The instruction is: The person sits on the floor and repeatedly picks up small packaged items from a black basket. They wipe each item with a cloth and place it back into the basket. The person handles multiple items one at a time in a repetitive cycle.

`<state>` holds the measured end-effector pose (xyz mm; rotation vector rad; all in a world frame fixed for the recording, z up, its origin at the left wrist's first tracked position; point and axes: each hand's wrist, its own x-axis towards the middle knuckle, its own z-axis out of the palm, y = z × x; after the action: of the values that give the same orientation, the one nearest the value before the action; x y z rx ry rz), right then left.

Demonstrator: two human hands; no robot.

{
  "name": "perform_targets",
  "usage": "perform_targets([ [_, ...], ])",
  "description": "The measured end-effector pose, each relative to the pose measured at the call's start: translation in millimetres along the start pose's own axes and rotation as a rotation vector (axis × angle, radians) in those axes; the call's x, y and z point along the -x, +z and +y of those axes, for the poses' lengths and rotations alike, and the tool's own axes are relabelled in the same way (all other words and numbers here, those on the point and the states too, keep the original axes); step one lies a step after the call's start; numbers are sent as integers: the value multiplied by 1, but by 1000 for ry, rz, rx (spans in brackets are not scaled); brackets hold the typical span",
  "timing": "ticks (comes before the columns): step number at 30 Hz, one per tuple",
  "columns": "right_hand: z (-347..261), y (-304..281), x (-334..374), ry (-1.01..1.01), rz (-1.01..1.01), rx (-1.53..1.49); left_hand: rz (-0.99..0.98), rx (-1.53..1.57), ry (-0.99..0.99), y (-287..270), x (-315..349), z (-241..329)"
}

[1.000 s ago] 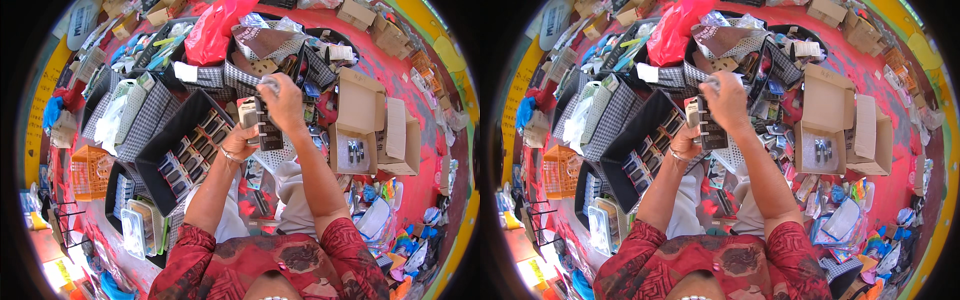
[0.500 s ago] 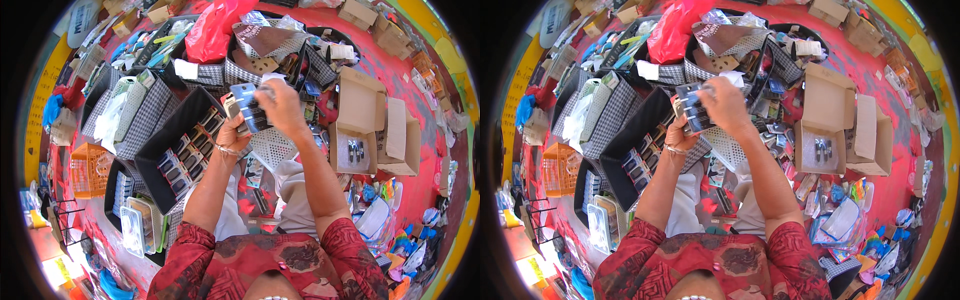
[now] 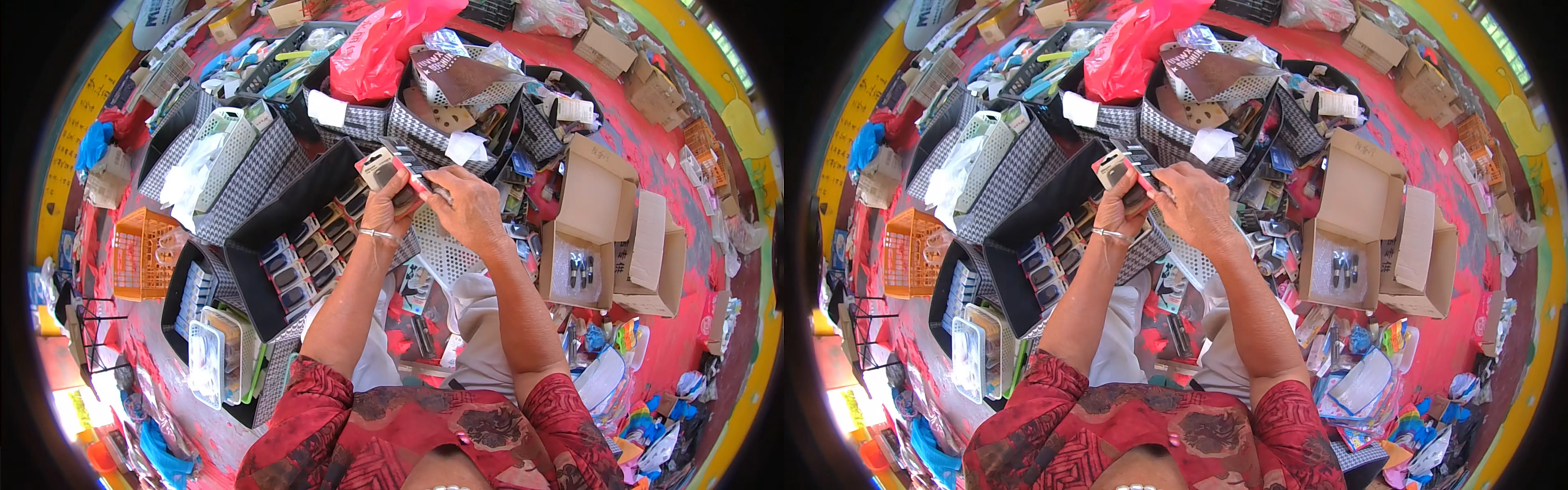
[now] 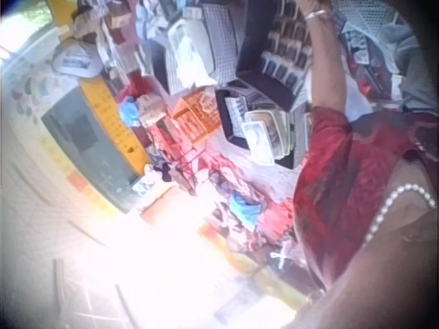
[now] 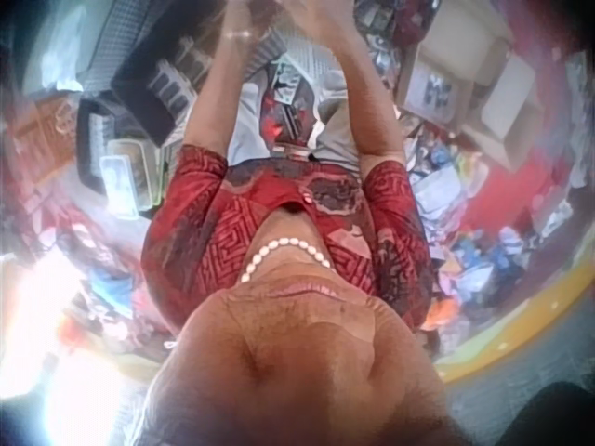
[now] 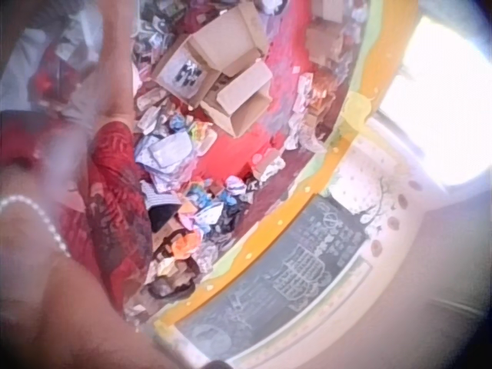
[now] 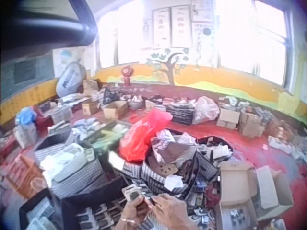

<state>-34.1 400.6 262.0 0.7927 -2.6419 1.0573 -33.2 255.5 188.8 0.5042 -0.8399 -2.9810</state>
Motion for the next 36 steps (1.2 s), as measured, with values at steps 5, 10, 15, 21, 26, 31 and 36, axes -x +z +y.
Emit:
perform_targets([
  [5,25,-11,-3,259,137,-433,-127,-12,11,7,6,9],
  [10,51,-36,-9,606,-126,-992,39,-72,-2,7,1,33],
  [15,56,-43,-9,643,-270,-955,-163,-191,-93,8,11,37],
  [21,60,-31,-14,581,-259,-648,-384,-267,-226,7,17,30],
  [26,51,-34,-19,584,258,-549,-71,78,-329,3,9,11],
  [31,3,-14,-14,-131,467,-144,5,131,-333,-6,-4,2],
  [36,-13,27,-5,-413,176,143,-170,184,-360,-10,0,-2],
])
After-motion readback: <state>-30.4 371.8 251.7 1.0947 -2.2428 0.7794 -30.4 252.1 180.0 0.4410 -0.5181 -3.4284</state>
